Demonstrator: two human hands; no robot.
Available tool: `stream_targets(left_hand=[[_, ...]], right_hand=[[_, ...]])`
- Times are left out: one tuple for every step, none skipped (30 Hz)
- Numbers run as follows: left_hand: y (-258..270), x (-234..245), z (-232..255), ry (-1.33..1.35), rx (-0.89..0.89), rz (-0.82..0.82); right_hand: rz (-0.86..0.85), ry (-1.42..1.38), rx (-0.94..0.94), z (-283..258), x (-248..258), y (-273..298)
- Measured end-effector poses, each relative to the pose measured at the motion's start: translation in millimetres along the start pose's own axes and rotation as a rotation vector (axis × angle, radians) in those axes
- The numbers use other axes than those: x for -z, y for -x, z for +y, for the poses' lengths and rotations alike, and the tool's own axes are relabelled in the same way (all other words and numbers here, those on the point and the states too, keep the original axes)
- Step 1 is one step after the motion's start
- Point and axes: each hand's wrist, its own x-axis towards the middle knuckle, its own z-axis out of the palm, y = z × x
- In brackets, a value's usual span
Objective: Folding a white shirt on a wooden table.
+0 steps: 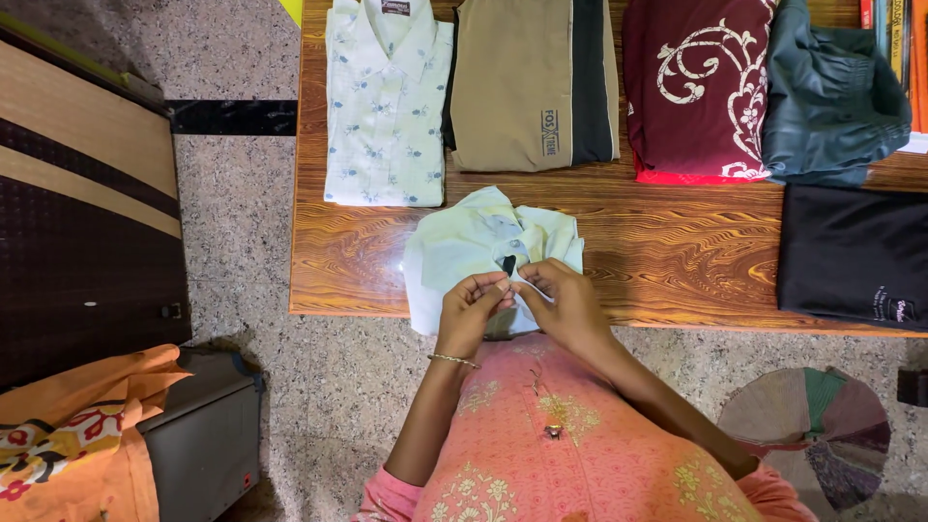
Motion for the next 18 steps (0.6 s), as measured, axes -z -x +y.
stream_targets(left_hand=[[-0.6, 0.6, -1.0, 0.005, 0.002, -0.006], [-0.6, 0.9, -2.7, 0.01, 0.006, -0.012], [-0.3, 0.3, -3.8, 0.01, 0.007, -0.012], [-0.2, -0.7, -4.9, 0.028, 0.027, -0.001], [-0.1, -1.7, -5.8, 0.046, 0.047, 0.01], [-0.5, -1.5, -7.0, 0.046, 0.046, 0.01], [-0.9, -1.5, -8.1, 0.065, 0.04, 0.012], [-0.8, -1.6, -9.8, 0.085, 0.036, 0.013], [0.9, -3.7, -7.7, 0.084, 0.038, 0.012], [2.2, -5.8, -5.5, 0.07, 0.015, 0.037], [3.4, -7.9, -3.1, 0.056, -0.007, 0.061], [4.1, -9.7, -1.8, 0.054, -0.006, 0.06], [4.7, -11.5, -0.6, 0.018, -0.013, 0.08], [5.6, -13.3, 0.4, -0.018, -0.02, 0.101], [5.5, -14.4, -0.6, -0.019, -0.019, 0.1], [5.0, -15.3, -1.1, -0.036, -0.03, 0.1], [4.4, -16.2, -1.6, -0.054, -0.042, 0.1], [5.0, -17.9, -0.7, -0.054, -0.042, 0.099]], right_hand=[[-0.014, -0.054, -0.035, 2.0, -0.8, 0.8], [-0.028, -0.107, -0.071, 4.3, -1.4, 2.5], [-0.028, -0.107, -0.073, 10.3, -4.6, 4.2], [-0.03, -0.184, -0.104, 16.4, -7.5, 5.8], [-0.031, -0.262, -0.136, 22.3, -10.4, 7.4], [-0.031, -0.262, -0.135, 32.5, -15.1, 8.5], [-0.05, -0.402, -0.18, 42.8, -19.7, 9.5], [-0.068, -0.542, -0.226, 53.1, -24.2, 11.6], [-0.067, -0.543, -0.228, 46.6, -19.1, 10.8], [-0.102, -0.649, -0.376, 40.2, -14.1, 9.5], [-0.137, -0.753, -0.524, 33.7, -9.0, 8.2], [-0.136, -0.754, -0.524, 37.7, -8.5, 7.7], [-0.152, -0.777, -0.553, 41.7, -8.0, 7.3], [-0.168, -0.799, -0.582, 45.8, -7.5, 7.2], [-0.167, -0.8, -0.583, 49.5, -9.4, 7.6], [-0.145, -0.805, -0.577, 53.1, -11.5, 7.3], [-0.123, -0.81, -0.572, 56.6, -13.6, 7.0], [-0.122, -0.81, -0.571, 53.0, -13.4, 7.2]])
